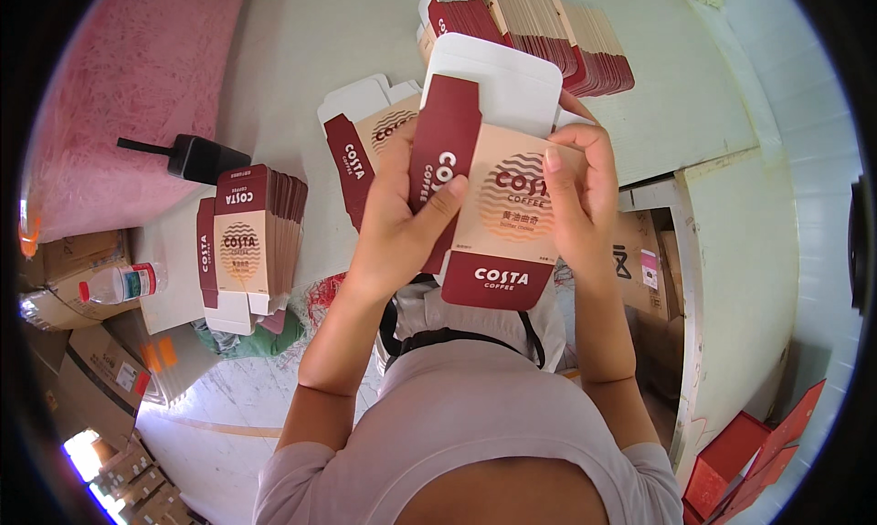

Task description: The person assembles cardboard coffee boxes by hand, taking flat cutouts from a stack and folding the flaps together until they form a rectangular box.

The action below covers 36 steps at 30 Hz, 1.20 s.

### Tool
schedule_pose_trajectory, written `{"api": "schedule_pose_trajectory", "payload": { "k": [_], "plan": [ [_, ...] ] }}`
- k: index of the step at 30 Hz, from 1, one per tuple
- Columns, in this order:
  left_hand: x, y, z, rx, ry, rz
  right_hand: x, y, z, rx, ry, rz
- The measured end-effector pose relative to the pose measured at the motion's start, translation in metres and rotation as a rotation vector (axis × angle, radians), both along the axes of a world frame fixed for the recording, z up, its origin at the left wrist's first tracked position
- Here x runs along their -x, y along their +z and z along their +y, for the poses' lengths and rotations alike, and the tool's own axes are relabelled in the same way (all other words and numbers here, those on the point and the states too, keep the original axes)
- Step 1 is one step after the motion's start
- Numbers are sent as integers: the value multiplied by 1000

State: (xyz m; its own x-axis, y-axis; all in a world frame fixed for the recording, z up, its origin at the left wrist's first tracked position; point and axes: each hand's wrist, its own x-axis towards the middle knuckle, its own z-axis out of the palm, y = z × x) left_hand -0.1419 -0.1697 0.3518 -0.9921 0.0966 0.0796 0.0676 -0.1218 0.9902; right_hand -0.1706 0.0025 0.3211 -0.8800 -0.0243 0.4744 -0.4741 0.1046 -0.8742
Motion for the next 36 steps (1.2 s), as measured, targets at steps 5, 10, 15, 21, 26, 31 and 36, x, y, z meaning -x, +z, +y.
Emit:
{"api": "schedule_pose_trajectory", "payload": {
  "k": [5,10,15,21,26,31,36],
  "plan": [
    [-19,16,15,100,-569,201,-3,-3,-9,706,47,-503],
    [-26,5,58,552,-390,375,-22,-17,-13,1347,633,-684],
    [-29,-12,56,570,-218,370,-26,-15,-11,1396,653,-710],
    [-30,-10,50,433,-182,375,-26,-2,-2,1145,429,-653],
    [-29,14,26,-281,-188,128,-4,-8,6,-142,-451,53],
    [-26,2,31,586,86,311,-10,2,6,-323,-460,230],
    [-17,-9,24,600,76,235,-24,3,5,-184,-232,42]
  ]
}}
